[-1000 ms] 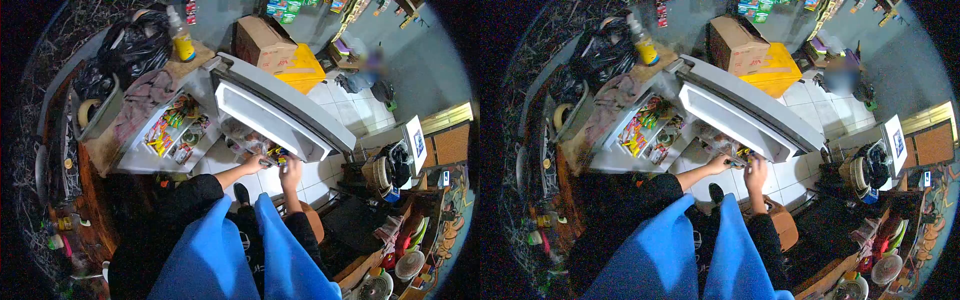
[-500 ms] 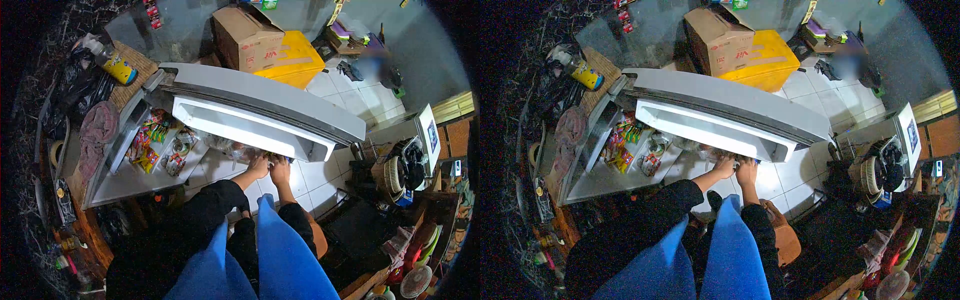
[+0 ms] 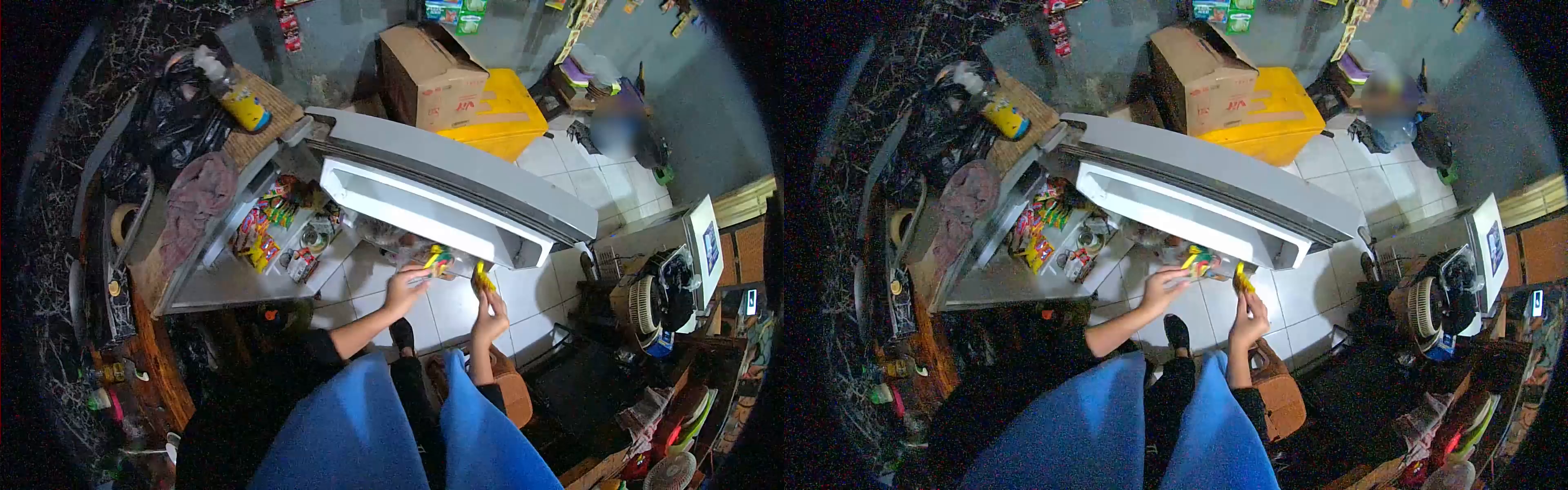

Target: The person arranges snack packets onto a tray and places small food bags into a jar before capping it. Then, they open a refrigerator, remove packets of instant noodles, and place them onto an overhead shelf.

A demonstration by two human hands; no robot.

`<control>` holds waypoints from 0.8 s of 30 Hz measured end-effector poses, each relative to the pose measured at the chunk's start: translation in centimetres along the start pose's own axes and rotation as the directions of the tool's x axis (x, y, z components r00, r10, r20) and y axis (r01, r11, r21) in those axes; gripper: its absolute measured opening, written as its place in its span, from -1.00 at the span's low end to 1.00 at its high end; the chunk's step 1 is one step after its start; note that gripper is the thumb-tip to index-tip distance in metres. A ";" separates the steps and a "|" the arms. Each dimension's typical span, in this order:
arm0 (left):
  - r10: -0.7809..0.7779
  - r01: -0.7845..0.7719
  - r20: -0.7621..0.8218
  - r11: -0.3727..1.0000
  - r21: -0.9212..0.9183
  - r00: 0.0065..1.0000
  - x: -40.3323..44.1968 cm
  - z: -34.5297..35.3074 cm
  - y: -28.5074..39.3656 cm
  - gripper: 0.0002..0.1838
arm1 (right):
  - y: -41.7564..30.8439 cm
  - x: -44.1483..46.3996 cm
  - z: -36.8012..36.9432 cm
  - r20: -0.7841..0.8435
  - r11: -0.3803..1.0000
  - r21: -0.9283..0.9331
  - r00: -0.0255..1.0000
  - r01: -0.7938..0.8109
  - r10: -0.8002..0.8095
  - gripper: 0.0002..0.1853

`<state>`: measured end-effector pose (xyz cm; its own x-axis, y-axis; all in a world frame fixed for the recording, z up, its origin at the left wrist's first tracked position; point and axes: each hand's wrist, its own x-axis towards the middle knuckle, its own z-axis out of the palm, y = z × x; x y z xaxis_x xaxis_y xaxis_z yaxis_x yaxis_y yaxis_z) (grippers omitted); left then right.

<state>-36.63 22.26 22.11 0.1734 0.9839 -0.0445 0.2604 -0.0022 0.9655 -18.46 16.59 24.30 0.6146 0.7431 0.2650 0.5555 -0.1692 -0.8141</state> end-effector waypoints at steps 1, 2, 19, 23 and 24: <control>-0.036 0.033 -0.026 0.994 -0.101 0.999 -0.6 -2.0 1.1 -0.75 | -1.5 -0.1 -1.6 0.036 0.999 0.045 0.999 -0.020 0.019 -0.86; -0.082 0.077 -0.021 0.981 -0.177 0.996 -1.2 -4.1 1.8 -0.76 | -1.4 -0.3 -2.5 0.053 0.979 0.188 0.996 -0.085 0.076 -0.89; -0.009 0.081 0.082 0.254 -0.964 0.997 -4.8 -18.9 16.7 -0.90 | -11.8 22.3 -1.5 0.346 0.776 0.621 0.927 -0.108 -0.147 -0.62; -0.095 0.185 0.168 0.216 -0.959 0.981 -5.3 -19.5 16.1 -0.81 | -11.5 18.5 -2.0 0.325 0.764 0.634 0.938 -0.121 -0.121 -0.69; -0.097 0.208 0.194 0.174 -0.963 0.976 -5.3 -19.9 15.1 -0.79 | -11.8 17.4 -2.5 0.369 0.776 0.618 0.919 -0.131 -0.138 -0.69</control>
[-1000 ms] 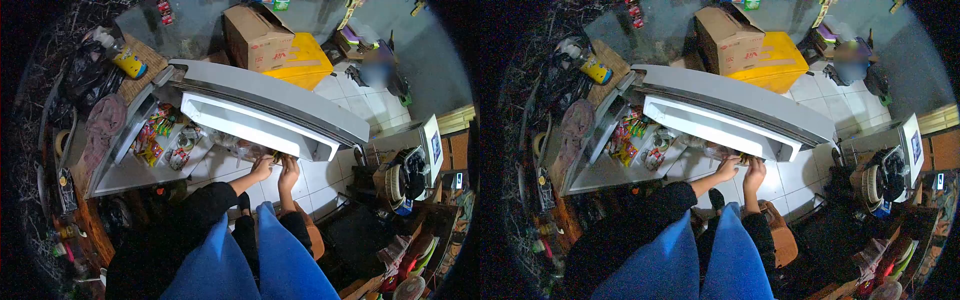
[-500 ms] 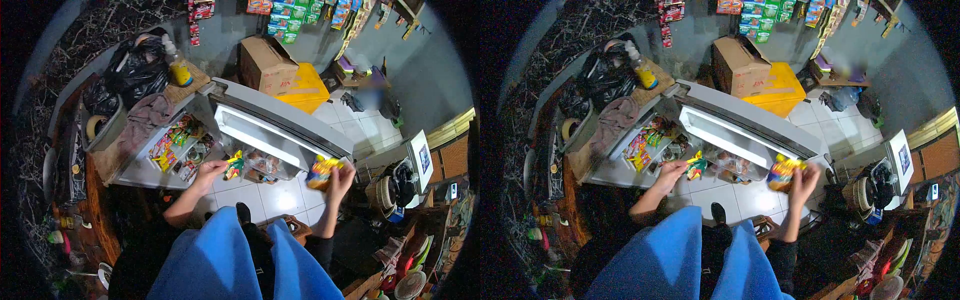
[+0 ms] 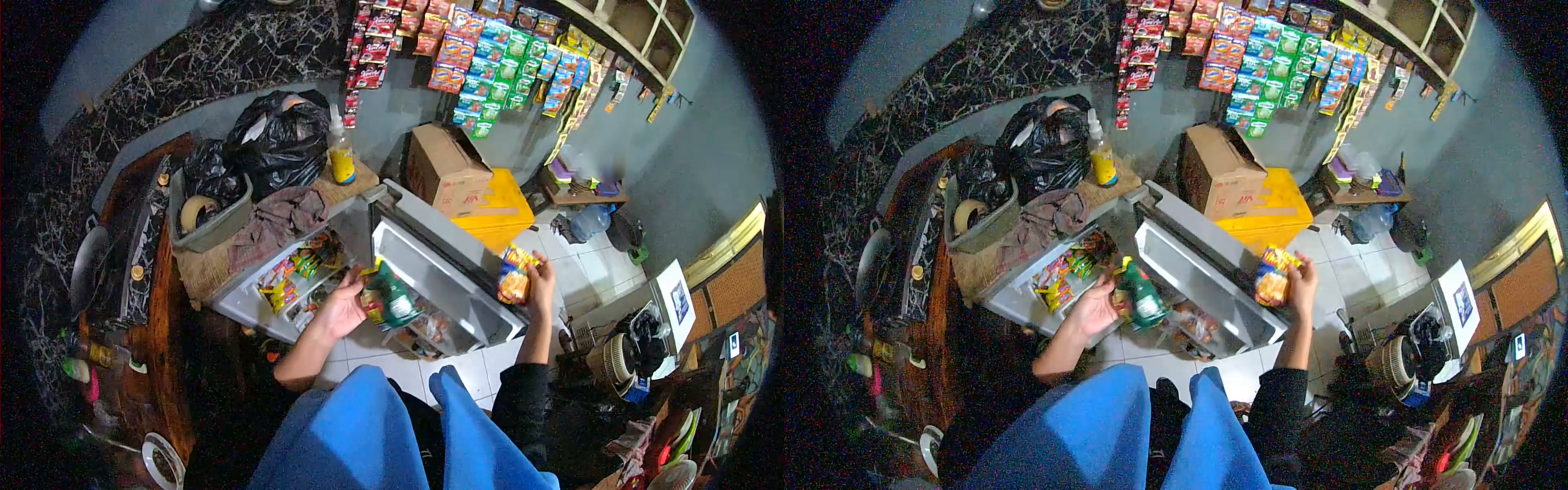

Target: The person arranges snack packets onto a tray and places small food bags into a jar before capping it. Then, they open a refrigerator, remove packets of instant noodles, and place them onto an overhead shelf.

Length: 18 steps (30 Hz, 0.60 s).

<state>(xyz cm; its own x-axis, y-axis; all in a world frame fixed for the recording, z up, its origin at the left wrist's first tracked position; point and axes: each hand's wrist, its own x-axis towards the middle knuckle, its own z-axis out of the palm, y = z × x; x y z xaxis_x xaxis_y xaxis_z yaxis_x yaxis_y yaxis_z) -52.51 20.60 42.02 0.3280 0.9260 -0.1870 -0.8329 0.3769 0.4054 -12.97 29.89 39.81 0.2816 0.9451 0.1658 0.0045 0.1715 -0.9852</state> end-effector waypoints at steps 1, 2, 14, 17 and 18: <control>-0.030 0.030 0.002 0.999 -0.041 1.000 0.2 -1.0 0.2 -0.78 | -0.4 -1.2 0.3 0.045 1.000 -0.018 0.999 -0.019 0.020 -0.70; -0.032 0.029 -0.074 0.999 -0.040 0.997 0.4 -0.7 0.5 -0.72 | -1.1 -2.5 0.9 0.047 0.999 0.024 0.998 -0.047 0.045 -0.71; -0.067 0.365 0.454 0.702 -0.611 0.889 1.2 -1.3 2.1 -0.77 | -5.1 -17.9 11.2 0.348 0.982 -0.072 0.918 -0.174 0.188 -0.86; -0.044 0.270 0.424 0.828 -0.491 0.904 -0.3 -1.5 3.4 -0.65 | -6.2 -22.1 15.9 0.317 0.984 -0.177 0.946 -0.006 0.062 -0.85; -0.039 0.246 0.419 0.856 -0.454 0.907 -1.4 -0.9 4.3 -0.60 | -6.9 -23.3 17.6 0.311 0.984 -0.178 0.949 0.011 0.046 -0.85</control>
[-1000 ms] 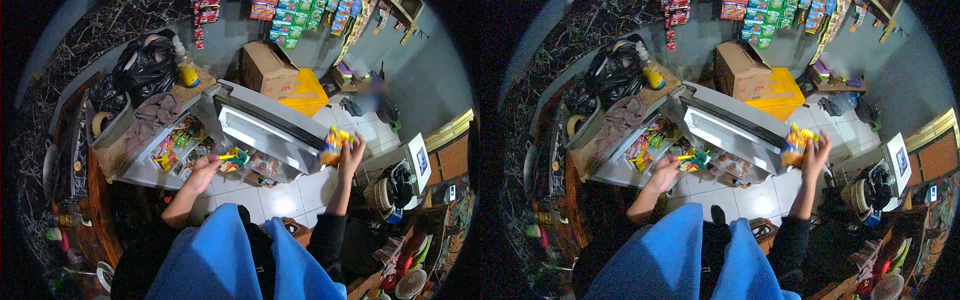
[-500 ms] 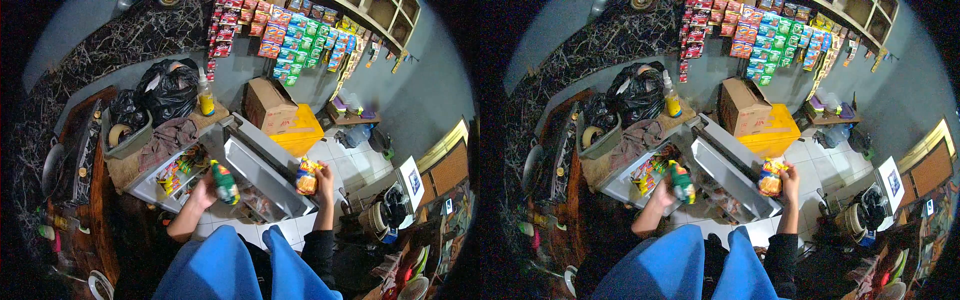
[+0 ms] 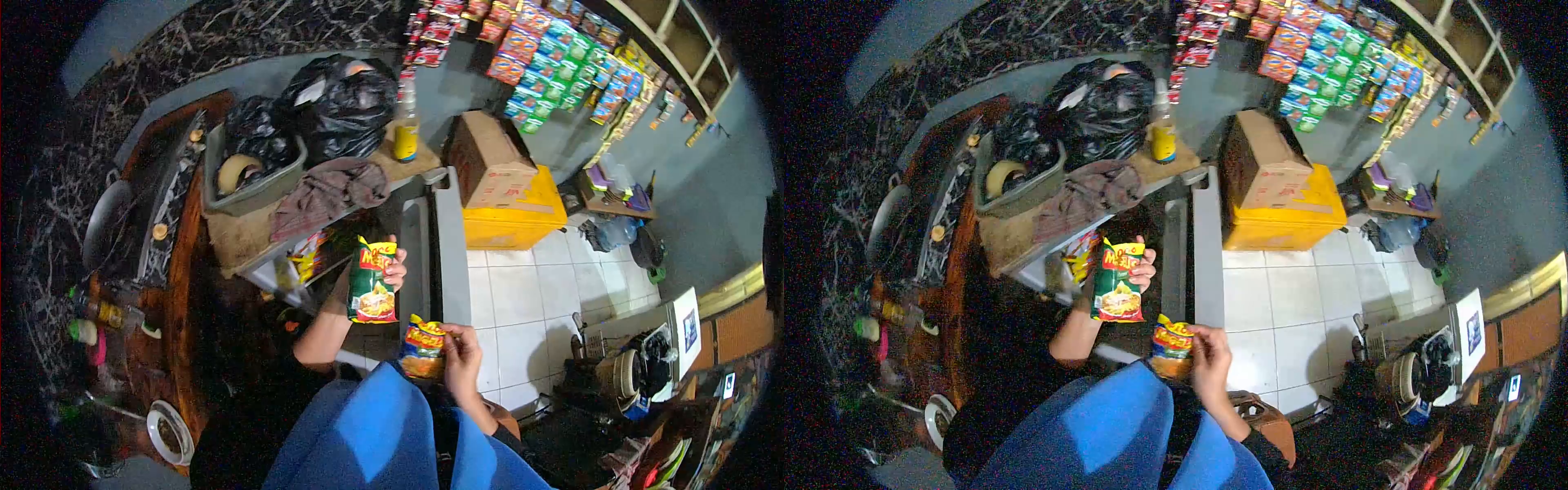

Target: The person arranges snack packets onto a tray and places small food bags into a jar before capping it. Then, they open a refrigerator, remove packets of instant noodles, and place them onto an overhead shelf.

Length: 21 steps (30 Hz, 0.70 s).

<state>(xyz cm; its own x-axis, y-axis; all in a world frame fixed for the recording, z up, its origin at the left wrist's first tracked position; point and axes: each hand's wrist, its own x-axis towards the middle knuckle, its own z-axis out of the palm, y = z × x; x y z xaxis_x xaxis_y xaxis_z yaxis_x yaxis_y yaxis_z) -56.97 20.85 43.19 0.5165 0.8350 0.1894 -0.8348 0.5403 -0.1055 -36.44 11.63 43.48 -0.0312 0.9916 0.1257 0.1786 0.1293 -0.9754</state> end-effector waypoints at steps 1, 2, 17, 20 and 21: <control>-0.005 0.003 0.039 0.999 0.049 0.999 -0.6 -0.2 0.7 -0.60 | -0.7 -0.5 1.7 -0.010 1.000 -0.006 1.000 0.019 -0.019 -0.84; -0.009 0.008 0.022 0.998 0.059 1.000 -1.4 0.4 1.4 -0.58 | -1.0 -0.7 3.2 0.013 1.000 -0.007 1.000 0.001 -0.001 -0.85; 0.455 -0.491 0.186 0.821 0.291 0.871 -14.3 8.3 4.5 -0.54 | -4.7 0.0 17.0 0.868 0.547 0.349 0.482 -0.761 0.118 -0.61; 0.512 -0.543 0.192 0.736 0.405 0.837 -14.8 8.5 4.1 -0.55 | -6.6 -0.8 17.9 0.814 0.759 0.259 0.558 -0.597 0.161 -0.70; 0.544 -0.559 0.180 0.692 0.457 0.820 -14.9 8.5 4.1 -0.55 | -6.6 -0.7 18.0 0.803 0.763 0.267 0.573 -0.589 0.162 -0.70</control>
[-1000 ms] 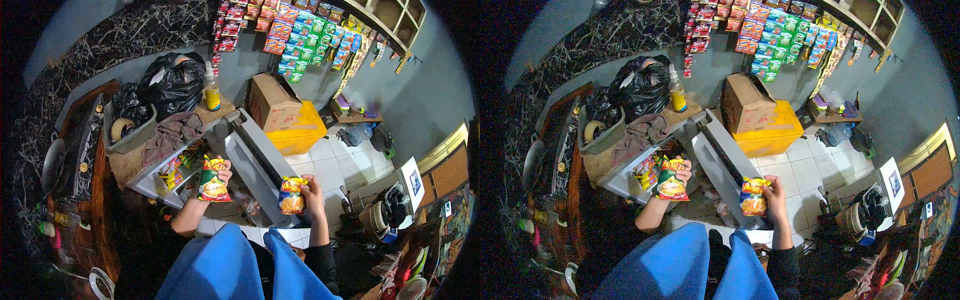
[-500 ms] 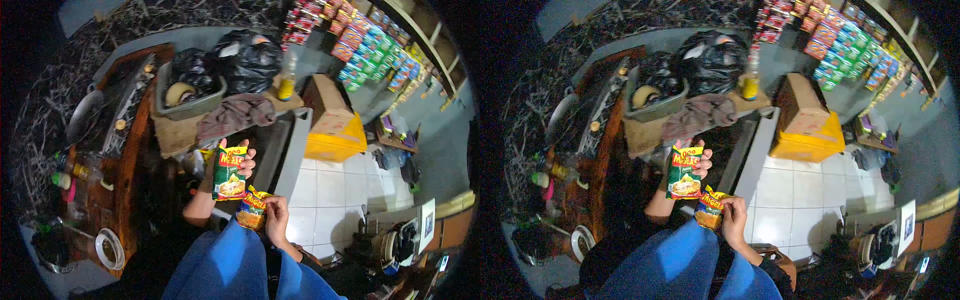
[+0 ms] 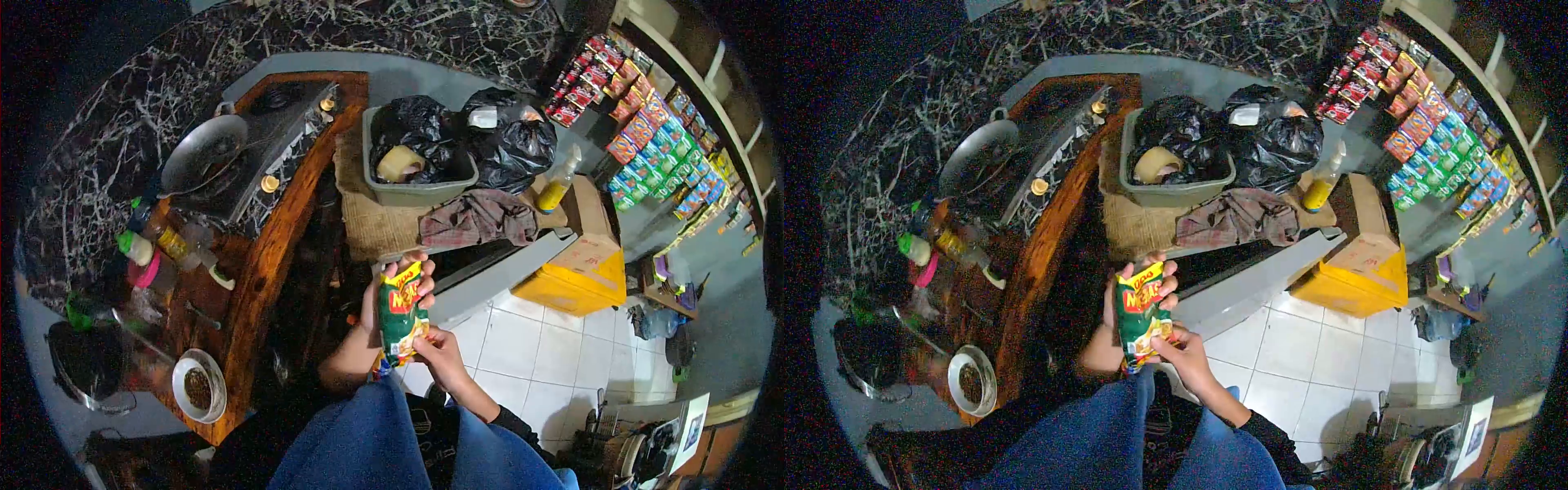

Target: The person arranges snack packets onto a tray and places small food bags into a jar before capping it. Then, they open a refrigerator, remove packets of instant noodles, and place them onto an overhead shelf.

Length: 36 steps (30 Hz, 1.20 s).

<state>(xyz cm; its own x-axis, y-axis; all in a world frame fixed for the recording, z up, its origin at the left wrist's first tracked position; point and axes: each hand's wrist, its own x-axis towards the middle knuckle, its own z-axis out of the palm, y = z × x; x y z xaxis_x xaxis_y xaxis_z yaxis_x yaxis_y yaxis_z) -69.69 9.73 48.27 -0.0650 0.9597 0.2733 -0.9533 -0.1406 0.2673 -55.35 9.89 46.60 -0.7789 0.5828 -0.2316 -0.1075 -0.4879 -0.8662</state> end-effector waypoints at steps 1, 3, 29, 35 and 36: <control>0.070 -0.067 -0.015 0.986 0.152 0.997 0.1 -0.1 0.1 -0.55 | 0.1 0.0 0.0 -0.013 1.000 -0.015 1.000 0.020 -0.021 -0.72; 0.110 -0.059 -0.085 0.887 0.457 0.990 0.2 0.3 0.3 -0.54 | -0.1 -0.4 0.1 -0.102 0.999 0.015 0.994 0.043 -0.041 -0.79; -0.002 -0.073 0.078 0.337 0.939 0.997 12.1 5.2 -24.4 -0.70 | -6.5 -15.4 -23.2 -0.628 0.803 -0.414 0.505 0.429 -0.593 -0.89; -0.073 -0.138 0.170 0.322 0.937 0.983 14.9 7.7 -32.7 -0.72 | -8.5 -20.9 -29.2 -0.640 0.764 -0.486 0.423 0.423 -0.641 -0.84; -0.068 -0.132 0.162 0.327 0.936 0.984 14.9 8.0 -33.9 -0.72 | -9.0 -21.3 -29.8 -0.640 0.768 -0.487 0.429 0.415 -0.637 -0.84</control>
<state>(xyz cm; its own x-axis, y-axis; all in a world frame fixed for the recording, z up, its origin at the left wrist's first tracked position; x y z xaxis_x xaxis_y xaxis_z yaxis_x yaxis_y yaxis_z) -35.94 26.87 50.67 0.0484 0.9148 0.4010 -0.0273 -0.4001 0.9161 -19.39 21.20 46.15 0.1297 0.9770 0.1695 -0.1043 0.1835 -0.9775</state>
